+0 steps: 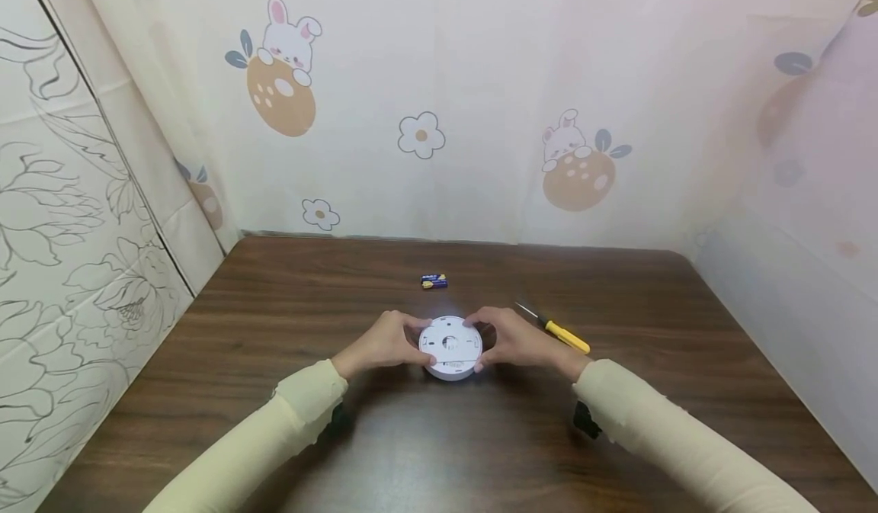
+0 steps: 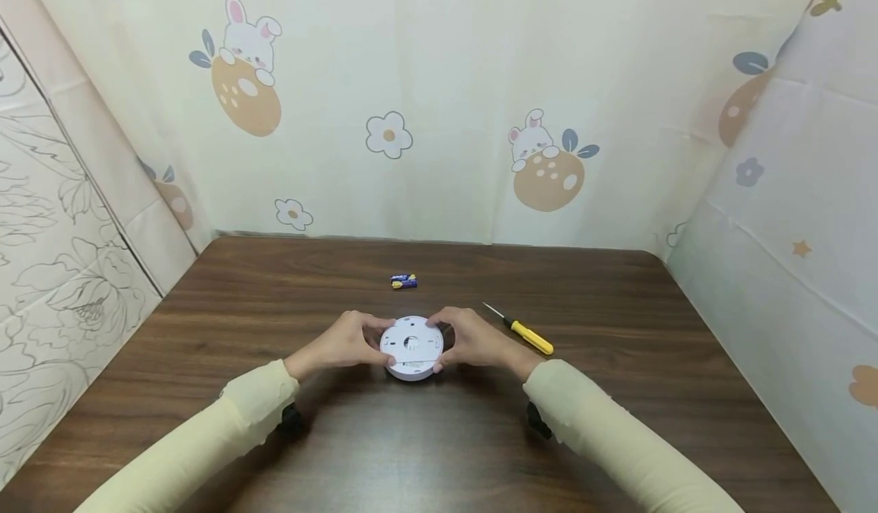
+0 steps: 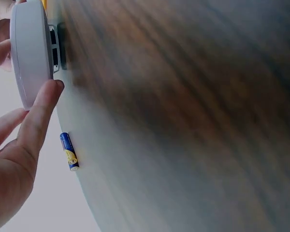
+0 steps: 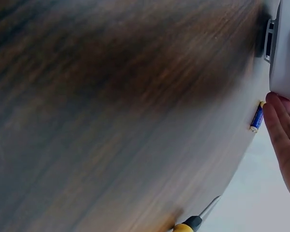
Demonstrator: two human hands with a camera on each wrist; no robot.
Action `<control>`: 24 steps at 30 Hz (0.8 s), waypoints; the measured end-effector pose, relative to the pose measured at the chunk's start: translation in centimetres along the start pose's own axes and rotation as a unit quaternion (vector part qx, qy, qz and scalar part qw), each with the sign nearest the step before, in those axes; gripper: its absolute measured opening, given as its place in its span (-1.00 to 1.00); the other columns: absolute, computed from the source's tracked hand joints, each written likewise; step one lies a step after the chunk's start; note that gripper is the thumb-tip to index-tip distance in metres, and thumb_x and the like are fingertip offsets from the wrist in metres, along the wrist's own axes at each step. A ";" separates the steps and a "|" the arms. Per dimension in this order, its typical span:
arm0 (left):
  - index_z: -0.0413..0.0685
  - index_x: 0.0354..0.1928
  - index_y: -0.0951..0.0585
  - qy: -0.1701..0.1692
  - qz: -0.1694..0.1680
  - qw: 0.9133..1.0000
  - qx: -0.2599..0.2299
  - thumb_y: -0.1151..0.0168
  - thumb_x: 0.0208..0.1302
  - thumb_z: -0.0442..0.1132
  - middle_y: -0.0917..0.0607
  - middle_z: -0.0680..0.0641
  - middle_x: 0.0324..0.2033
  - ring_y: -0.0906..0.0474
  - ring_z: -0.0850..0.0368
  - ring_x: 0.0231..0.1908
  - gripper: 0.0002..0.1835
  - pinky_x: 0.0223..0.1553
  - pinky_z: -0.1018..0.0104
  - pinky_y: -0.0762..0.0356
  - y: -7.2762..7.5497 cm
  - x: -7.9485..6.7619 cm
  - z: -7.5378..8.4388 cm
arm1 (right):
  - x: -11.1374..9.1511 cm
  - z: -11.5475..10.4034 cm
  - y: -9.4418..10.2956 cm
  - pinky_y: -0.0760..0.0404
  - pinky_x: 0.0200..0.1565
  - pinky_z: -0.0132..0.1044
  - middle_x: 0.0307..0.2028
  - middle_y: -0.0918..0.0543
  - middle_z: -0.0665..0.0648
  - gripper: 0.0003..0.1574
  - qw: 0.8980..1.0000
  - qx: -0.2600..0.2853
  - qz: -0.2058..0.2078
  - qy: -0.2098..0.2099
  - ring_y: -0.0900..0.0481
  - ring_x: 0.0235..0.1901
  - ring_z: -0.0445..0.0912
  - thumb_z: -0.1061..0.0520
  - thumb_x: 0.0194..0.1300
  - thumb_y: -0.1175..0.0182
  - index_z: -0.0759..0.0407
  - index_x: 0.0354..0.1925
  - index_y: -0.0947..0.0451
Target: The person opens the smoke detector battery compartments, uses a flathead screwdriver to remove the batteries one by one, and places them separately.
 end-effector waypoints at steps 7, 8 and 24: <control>-0.22 0.09 -0.60 0.010 -0.001 1.000 -0.008 -0.53 -0.06 -0.10 -0.59 -0.17 0.07 -0.49 0.13 -0.40 -0.37 -0.47 0.37 -0.45 0.1 0.1 -0.4 | -0.1 0.0 -0.1 -0.56 0.06 -0.15 0.00 -0.60 0.09 -0.20 1.000 0.002 0.016 0.001 -0.50 -0.10 -0.10 -0.06 -0.12 -0.55 0.19 0.07 -0.53; -0.21 0.09 -0.60 0.010 -0.002 1.000 -0.011 -0.53 -0.06 -0.11 -0.61 -0.17 0.05 -0.49 0.13 -0.42 -0.37 -0.50 0.38 -0.44 0.1 0.1 -0.4 | -0.1 0.0 -0.1 -0.56 0.06 -0.15 0.00 -0.60 0.09 -0.20 1.000 0.002 0.017 0.001 -0.50 -0.10 -0.10 -0.06 -0.12 -0.55 0.19 0.07 -0.53; -0.21 0.18 -0.53 0.008 -0.005 0.998 -0.068 -0.50 0.01 -0.17 -0.68 -0.06 -0.20 -0.61 0.19 -0.33 -0.35 -0.32 0.34 -0.64 0.0 -0.8 -0.5 | -0.6 0.4 -0.4 -0.57 0.06 -0.13 0.03 -0.59 0.06 -0.17 0.999 0.038 0.011 0.001 -0.53 -0.07 -0.12 -0.13 -0.06 -0.50 0.14 0.14 -0.48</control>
Point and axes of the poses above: each hand's wrist, its own x-axis towards the middle knuckle, its own y-axis out of the back of the hand, z = x × y, the point moved 3 cm from there along x, towards the middle knuckle
